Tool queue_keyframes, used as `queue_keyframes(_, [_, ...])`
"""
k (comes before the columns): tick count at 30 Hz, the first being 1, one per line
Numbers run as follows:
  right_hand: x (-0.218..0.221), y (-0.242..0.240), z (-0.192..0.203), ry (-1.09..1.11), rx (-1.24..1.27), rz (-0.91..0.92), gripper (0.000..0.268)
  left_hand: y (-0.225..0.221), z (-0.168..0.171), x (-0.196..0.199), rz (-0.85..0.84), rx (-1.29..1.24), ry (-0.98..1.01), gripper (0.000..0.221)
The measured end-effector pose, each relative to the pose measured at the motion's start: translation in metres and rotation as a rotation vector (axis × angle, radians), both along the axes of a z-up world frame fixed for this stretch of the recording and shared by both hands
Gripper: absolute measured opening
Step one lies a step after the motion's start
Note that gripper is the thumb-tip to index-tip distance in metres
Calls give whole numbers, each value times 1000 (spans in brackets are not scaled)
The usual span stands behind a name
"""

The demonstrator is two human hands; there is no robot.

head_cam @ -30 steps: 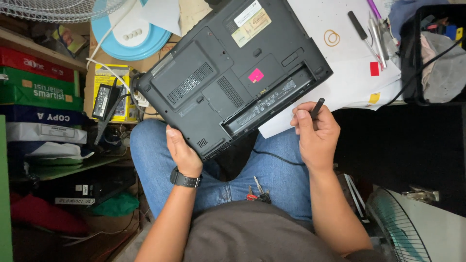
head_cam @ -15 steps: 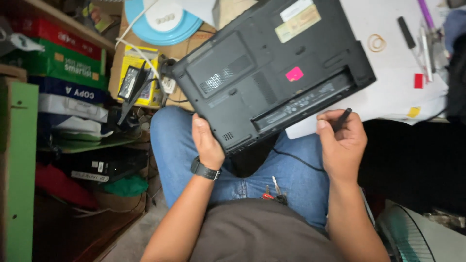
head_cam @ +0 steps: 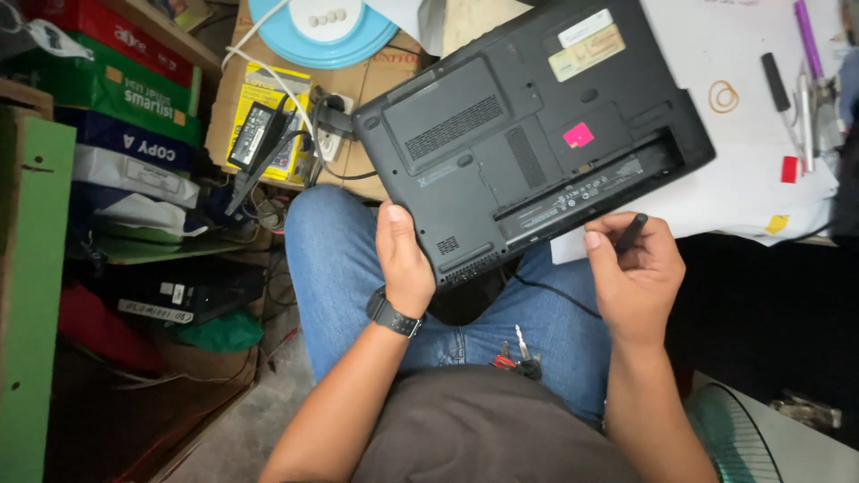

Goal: Securing the bottom panel and battery of a laptop using a screwdriver on a repair bench.

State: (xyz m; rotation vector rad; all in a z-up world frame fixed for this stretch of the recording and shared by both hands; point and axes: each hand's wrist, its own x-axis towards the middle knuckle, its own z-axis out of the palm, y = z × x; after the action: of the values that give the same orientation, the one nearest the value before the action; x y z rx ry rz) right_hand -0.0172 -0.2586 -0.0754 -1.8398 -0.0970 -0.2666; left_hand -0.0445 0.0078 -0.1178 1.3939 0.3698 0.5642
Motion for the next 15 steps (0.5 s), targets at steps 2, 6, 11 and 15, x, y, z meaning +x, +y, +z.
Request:
queue_keyframes(2, [5, -3, 3, -13, -18, -10, 22, 2, -18, 0, -2, 0, 5, 42])
queue_keyframes(6, [11, -9, 11, -48, -30, -25, 23, 2, -5, 2, 24, 19, 116, 43])
queue_keyframes(11, [11, -15, 17, -61, -34, -50, 27, 28, 2, 0, -30, 80, 345, 45])
queue_keyframes(15, [11, -19, 24, 7, -39, -66, 33, 47, 52, -11, 86, 552, 192, 57])
